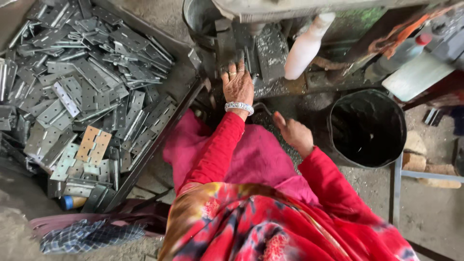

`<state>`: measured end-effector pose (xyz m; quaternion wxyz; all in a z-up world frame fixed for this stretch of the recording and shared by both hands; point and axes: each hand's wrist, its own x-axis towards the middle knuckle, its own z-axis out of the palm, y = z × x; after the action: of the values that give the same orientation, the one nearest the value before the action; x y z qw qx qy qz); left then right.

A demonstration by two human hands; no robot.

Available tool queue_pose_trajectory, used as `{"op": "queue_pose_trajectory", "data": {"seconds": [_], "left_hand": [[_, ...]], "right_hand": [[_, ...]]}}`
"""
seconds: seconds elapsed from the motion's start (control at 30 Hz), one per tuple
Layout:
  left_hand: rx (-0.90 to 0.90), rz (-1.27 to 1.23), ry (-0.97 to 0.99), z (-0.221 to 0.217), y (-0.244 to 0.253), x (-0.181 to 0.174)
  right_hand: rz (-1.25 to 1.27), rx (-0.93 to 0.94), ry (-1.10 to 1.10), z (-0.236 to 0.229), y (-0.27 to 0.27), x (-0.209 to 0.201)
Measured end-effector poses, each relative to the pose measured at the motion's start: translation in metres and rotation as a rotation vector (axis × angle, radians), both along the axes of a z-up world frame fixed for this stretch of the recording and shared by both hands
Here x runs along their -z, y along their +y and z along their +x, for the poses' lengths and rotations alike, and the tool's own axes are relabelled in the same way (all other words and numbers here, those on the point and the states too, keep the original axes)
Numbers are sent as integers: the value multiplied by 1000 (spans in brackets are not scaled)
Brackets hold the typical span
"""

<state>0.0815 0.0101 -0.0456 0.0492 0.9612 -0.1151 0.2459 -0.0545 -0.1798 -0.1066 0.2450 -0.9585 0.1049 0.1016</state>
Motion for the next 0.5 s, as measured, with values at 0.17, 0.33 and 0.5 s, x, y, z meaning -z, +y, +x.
{"op": "queue_pose_trajectory", "data": {"seconds": [0.17, 0.33, 0.5], "left_hand": [[-9, -74, 112, 26, -12, 6], [-3, -87, -51, 19, -2, 15], [15, -167, 25, 8, 7, -6]], "right_hand": [[-79, -170, -184, -8, -3, -4], [-170, -4, -35, -25, 11, -3], [-43, -168, -195, 5, 9, -40]]}}
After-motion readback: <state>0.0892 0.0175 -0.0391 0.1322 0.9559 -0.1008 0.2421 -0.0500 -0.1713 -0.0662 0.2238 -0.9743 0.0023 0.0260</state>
